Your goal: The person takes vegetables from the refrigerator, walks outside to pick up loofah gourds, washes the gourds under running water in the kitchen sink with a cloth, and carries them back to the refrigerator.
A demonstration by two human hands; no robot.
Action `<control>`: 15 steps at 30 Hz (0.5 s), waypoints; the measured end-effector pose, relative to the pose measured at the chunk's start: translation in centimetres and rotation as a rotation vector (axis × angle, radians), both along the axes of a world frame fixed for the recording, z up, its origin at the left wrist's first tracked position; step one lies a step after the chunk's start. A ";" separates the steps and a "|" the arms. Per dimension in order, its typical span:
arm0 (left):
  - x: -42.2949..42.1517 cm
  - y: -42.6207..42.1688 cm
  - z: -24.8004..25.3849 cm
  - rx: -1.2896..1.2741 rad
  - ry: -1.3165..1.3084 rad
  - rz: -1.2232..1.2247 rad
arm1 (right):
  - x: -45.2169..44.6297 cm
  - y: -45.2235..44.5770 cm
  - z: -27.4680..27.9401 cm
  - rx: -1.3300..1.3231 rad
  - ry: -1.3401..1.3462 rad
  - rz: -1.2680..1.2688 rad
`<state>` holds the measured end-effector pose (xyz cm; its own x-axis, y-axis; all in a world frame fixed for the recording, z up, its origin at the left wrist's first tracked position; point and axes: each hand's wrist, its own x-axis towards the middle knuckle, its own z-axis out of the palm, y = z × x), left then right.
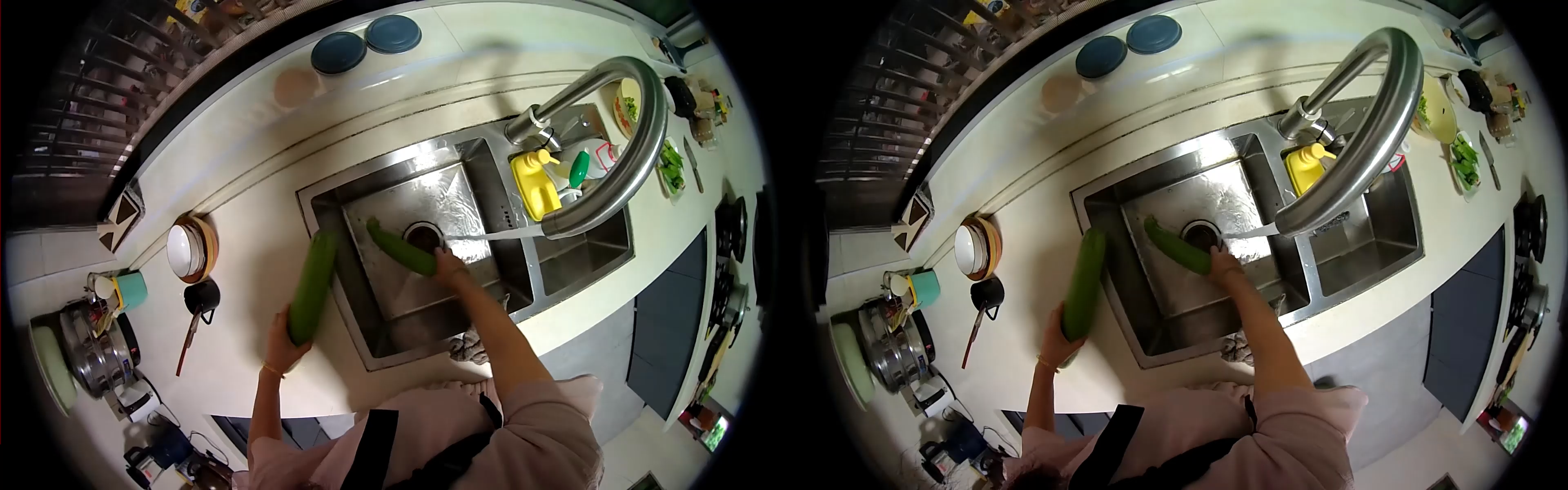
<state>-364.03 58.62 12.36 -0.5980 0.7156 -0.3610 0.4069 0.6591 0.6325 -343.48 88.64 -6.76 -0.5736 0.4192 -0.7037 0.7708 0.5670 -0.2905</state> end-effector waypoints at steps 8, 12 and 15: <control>0.2 -0.5 -1.1 0.054 0.182 0.042 | 3.5 4.3 7.5 -0.585 0.366 -0.671; 1.4 0.2 -0.5 0.110 0.245 0.126 | 3.0 5.8 13.1 -0.823 0.408 -0.933; 1.9 0.5 -0.4 0.167 0.315 0.120 | 3.3 5.2 14.9 -1.021 0.553 -0.956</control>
<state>-362.15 59.17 11.97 -0.7444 0.6671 -0.0301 0.5245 0.6120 0.5920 -340.22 93.81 8.09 -0.6582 0.2549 -0.7084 0.3871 -0.6924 -0.6088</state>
